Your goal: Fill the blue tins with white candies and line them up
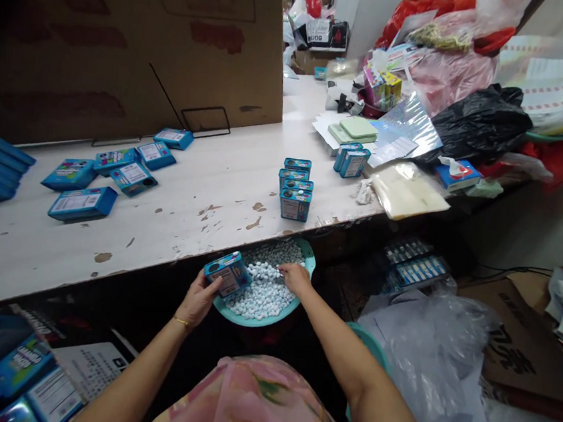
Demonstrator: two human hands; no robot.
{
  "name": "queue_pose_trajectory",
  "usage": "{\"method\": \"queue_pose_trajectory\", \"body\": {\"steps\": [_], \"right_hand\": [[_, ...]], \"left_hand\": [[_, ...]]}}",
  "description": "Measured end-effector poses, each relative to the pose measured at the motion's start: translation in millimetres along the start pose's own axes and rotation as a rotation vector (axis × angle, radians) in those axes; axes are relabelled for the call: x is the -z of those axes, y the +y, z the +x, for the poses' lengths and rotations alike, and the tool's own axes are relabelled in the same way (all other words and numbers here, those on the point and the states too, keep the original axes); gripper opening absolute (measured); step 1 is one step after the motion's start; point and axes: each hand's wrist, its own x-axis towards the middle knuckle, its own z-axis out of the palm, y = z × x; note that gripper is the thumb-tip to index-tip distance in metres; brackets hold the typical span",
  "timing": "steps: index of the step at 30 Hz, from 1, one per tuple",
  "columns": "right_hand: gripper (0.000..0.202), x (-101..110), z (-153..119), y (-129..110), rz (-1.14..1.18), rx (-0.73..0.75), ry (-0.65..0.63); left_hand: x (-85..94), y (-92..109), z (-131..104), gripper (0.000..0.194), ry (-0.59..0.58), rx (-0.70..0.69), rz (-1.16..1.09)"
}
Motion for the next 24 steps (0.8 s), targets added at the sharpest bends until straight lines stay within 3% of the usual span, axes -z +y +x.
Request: {"method": "queue_pose_trajectory", "body": {"steps": [5,12,19,24], "right_hand": [[0.024,46,-11,-6,0.034,0.103,-0.003],[0.028,104,-20,-56,-0.173,0.274,-0.053],[0.028,123,-35,-117,-0.621,0.346,-0.108],[0.028,124,-44,-146,-0.729,0.398,-0.106]], "left_hand": [[24.3,6,-3,0.041,-0.025,-0.175,0.365],[0.6,7,6,0.04,-0.069,-0.317,0.597],[-8.0,6,11,0.038,-0.133,-0.417,0.723],[-7.3,5,10,0.037,-0.141,-0.421,0.708]]}}
